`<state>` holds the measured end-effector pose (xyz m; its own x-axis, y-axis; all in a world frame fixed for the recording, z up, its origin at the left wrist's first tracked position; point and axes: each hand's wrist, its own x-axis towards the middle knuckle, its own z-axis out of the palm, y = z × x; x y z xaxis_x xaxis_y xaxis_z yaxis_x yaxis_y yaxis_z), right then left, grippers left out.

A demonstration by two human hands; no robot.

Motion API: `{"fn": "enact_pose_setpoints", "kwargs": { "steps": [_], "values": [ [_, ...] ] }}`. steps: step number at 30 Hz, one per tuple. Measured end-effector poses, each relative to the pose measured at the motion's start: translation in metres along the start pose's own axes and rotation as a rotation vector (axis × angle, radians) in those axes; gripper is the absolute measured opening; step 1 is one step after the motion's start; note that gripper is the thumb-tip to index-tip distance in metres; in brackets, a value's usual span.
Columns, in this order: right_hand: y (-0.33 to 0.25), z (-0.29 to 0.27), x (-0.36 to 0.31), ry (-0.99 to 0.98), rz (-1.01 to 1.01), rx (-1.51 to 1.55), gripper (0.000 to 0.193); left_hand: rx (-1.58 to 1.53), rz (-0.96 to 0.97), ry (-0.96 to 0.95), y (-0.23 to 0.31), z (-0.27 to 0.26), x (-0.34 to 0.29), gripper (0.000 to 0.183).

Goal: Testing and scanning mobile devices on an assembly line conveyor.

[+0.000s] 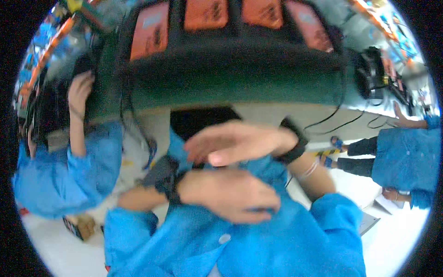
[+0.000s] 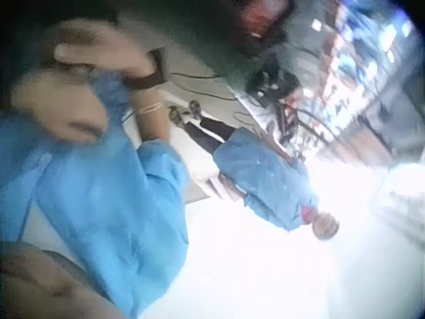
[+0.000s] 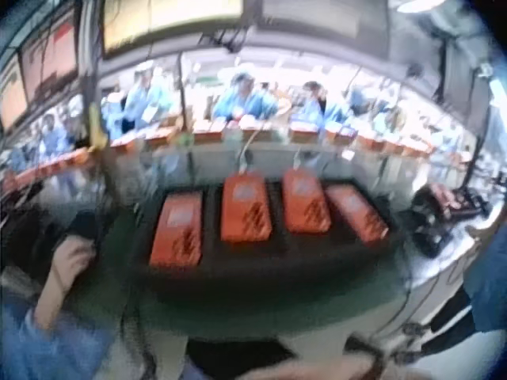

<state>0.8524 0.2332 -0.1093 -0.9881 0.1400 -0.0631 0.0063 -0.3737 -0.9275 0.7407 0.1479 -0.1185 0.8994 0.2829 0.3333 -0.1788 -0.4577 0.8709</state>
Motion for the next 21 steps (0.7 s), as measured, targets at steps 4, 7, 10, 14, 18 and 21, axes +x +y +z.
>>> {"fn": "enact_pose_setpoints", "kwargs": {
  "steps": [4, 7, 10, 14, 18, 21],
  "values": [
    [-0.019, 0.014, 0.012, 0.018, -0.064, -0.698, 0.085, 0.419, -0.238, -0.170, -0.047, 0.000, -0.038, 0.023],
    [-0.019, 0.040, 0.024, 0.184, -0.165, -0.905, 0.084, 0.503, -0.372, -0.203, -0.065, -0.005, -0.056, 0.022],
    [-0.011, 0.051, 0.041, 0.328, -0.318, -0.946, 0.071, 0.519, -0.432, -0.187, -0.067, -0.009, -0.063, 0.022],
    [-0.003, 0.047, 0.045, 0.323, -0.350, -0.971, 0.052, 0.533, -0.487, -0.162, -0.064, -0.013, -0.067, 0.022],
    [-0.003, 0.039, 0.037, 0.309, -0.483, -0.975, 0.047, 0.532, -0.514, -0.137, -0.068, -0.014, -0.067, 0.022],
    [-0.006, 0.034, 0.030, 0.274, -0.440, -0.982, 0.046, 0.526, -0.517, -0.121, -0.072, -0.013, -0.064, 0.022]
  ]
}}
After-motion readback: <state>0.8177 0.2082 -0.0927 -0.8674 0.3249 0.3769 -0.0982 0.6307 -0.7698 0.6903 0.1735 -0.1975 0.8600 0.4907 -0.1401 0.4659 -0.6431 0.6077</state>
